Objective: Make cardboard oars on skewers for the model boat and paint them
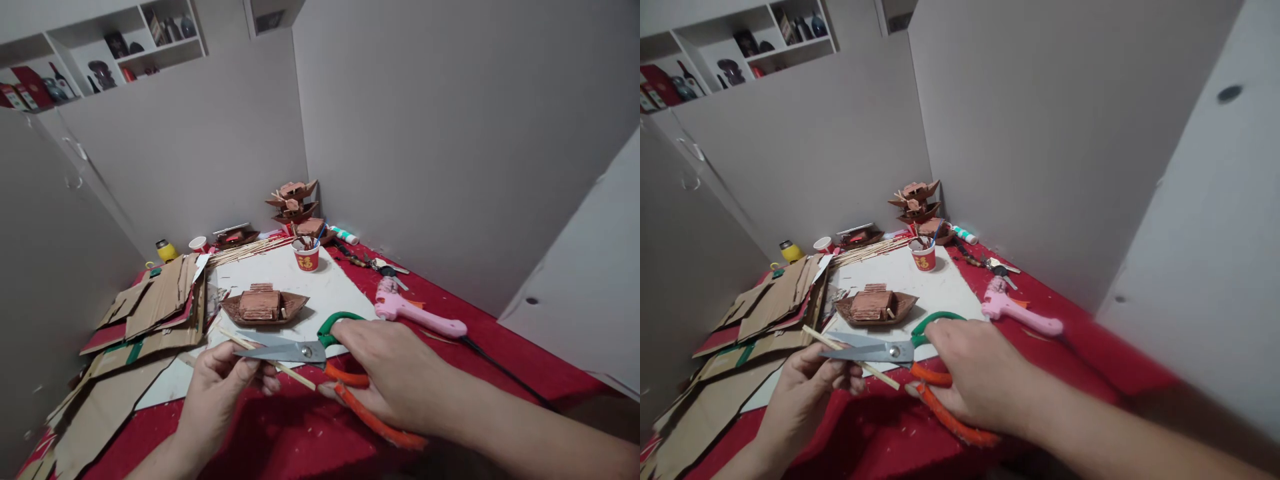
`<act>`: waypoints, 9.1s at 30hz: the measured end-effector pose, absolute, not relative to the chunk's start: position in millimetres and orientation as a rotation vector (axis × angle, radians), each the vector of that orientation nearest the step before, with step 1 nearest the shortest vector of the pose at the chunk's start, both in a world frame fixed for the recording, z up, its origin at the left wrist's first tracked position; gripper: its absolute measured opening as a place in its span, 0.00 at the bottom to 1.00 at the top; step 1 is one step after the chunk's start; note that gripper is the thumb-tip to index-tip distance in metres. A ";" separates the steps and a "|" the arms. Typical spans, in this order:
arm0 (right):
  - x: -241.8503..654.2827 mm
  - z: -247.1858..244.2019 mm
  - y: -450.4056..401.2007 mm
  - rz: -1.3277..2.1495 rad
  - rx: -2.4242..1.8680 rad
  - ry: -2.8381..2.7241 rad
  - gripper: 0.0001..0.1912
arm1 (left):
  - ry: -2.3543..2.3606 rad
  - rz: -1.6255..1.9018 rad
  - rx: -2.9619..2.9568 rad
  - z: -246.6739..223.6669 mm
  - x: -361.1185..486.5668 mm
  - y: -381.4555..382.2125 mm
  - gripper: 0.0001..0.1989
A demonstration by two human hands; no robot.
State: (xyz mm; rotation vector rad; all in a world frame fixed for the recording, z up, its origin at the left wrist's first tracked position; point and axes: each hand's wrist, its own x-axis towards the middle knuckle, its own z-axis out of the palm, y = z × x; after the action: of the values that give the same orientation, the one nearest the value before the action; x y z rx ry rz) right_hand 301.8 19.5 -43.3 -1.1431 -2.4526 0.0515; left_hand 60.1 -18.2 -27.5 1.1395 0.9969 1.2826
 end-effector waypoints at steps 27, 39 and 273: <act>300.7 -46.2 18.8 0.111 -1.242 -2.531 0.23 | 0.957 1.189 1.135 -44.1 59.2 -14.4 0.08; 299.1 -51.4 17.8 0.038 -1.200 -2.521 0.22 | 1.055 1.222 1.249 -44.4 64.1 -19.4 0.11; 317.9 -69.7 4.2 0.060 -1.220 -2.467 0.24 | 1.046 1.608 1.135 -33.7 57.2 -9.8 0.08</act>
State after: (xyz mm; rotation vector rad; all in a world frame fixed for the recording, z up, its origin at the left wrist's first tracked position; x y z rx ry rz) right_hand 317.9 4.2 -69.7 -1.2196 -2.4670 0.0598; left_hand 57.2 -9.8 -33.7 1.1348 1.0464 1.6080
